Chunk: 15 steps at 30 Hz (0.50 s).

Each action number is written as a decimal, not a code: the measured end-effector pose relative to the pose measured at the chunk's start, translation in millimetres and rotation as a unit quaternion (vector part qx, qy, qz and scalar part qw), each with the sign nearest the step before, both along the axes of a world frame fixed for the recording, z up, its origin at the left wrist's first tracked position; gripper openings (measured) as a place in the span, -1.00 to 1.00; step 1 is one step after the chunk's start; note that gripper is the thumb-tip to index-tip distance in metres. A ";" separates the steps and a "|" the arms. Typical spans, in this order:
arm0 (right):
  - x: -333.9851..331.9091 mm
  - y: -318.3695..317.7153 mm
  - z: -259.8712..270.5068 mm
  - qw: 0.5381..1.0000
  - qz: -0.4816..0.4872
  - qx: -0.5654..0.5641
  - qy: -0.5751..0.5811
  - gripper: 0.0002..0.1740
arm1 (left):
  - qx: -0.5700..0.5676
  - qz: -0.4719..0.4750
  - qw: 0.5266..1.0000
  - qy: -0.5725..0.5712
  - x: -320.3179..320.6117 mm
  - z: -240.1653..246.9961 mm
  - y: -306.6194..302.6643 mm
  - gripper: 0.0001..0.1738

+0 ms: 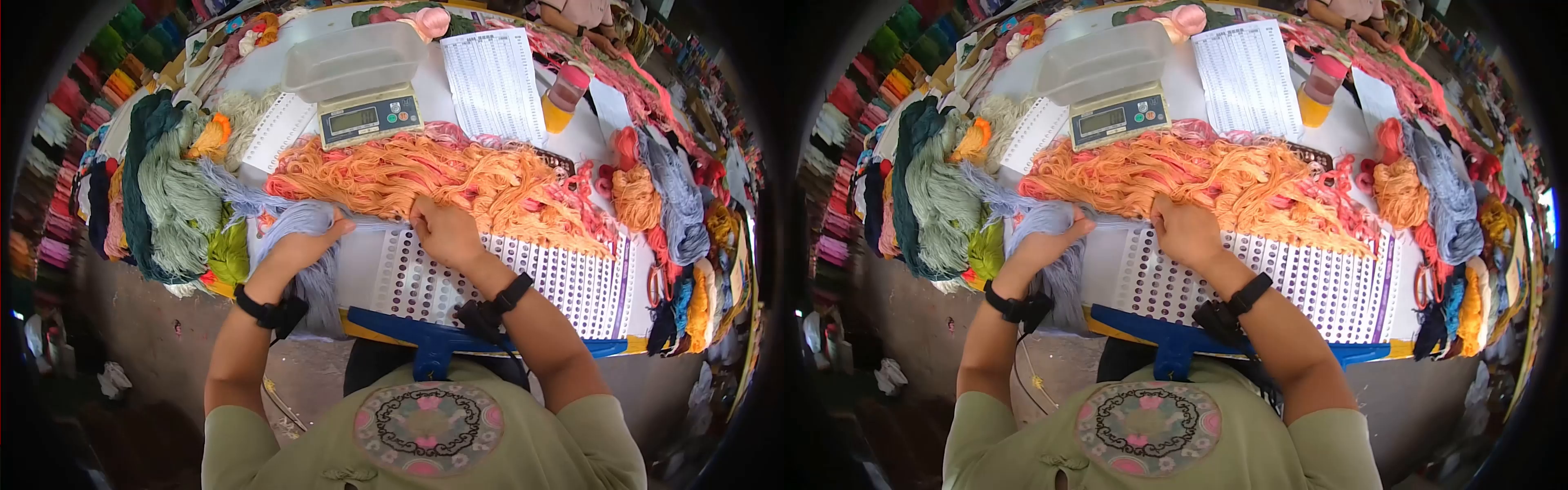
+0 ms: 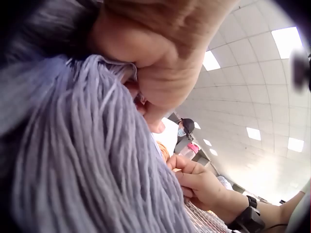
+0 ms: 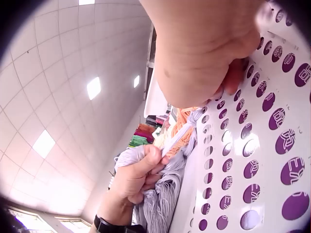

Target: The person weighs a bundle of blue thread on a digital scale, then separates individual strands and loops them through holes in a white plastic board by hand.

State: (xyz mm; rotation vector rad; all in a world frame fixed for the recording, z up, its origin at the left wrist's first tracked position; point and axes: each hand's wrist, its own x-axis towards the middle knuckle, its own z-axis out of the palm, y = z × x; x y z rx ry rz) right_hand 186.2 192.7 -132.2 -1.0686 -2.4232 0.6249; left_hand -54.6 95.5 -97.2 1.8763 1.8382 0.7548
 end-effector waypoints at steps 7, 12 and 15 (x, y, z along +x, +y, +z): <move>2.8 3.8 0.3 1.000 0.005 -0.011 -0.023 -0.84 | 0.024 0.119 0.914 -0.388 -15.7 12.8 -13.3 -0.51; -7.2 -11.3 6.2 0.956 0.000 -0.195 0.219 -0.80 | 0.072 -0.045 0.738 -0.669 32.2 81.6 -46.1 -0.23; -15.1 -42.5 66.0 0.908 0.084 -0.213 0.351 -0.75 | 0.054 -0.109 0.728 -0.674 54.9 90.3 -48.9 -0.18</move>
